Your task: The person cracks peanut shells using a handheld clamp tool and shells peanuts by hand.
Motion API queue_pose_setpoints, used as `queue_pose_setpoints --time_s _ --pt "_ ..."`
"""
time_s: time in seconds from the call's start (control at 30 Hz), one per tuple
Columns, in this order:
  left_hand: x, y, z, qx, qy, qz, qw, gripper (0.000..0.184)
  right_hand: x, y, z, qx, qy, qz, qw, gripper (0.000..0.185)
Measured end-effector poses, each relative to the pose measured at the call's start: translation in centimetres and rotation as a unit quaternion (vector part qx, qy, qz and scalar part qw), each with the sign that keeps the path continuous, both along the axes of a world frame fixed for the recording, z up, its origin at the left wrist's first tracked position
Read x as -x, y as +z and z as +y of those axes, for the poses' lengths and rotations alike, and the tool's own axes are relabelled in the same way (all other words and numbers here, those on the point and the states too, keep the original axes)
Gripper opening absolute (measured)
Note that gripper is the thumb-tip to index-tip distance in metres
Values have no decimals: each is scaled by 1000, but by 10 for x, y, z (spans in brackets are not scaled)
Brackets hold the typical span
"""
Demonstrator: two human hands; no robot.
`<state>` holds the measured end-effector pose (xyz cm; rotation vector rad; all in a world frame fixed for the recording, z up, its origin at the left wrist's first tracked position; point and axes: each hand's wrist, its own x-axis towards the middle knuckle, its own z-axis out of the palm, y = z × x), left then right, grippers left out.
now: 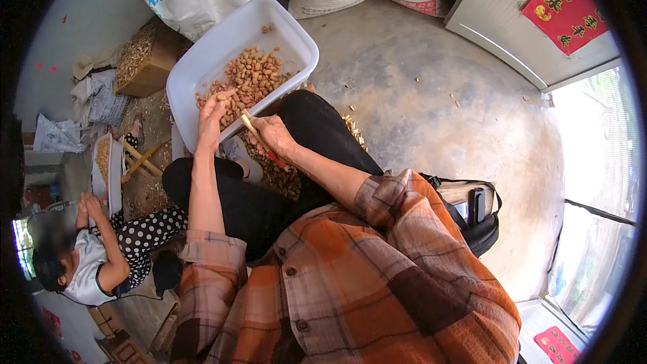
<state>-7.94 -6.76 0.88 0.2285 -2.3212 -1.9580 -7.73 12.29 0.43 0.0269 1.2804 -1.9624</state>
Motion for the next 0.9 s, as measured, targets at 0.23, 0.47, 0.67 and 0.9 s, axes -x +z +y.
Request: queue_pose_setpoints --time_s 0.23,0.47,0.67,0.9 --pt "-19 16 8 -122 87 -6 989 26 -2 1 2 4 5 50 999 37" --pt "-43 17 29 -258 84 15 962 18 -6 -29 -11 -103 6 308 946 36" --pt "-57 15 56 -324 133 42 936 14 -7 -6 1 -164 50 350 921 37" --pt "-65 1 57 -388 114 27 914 15 -7 -6 1 -183 60 373 908 36"
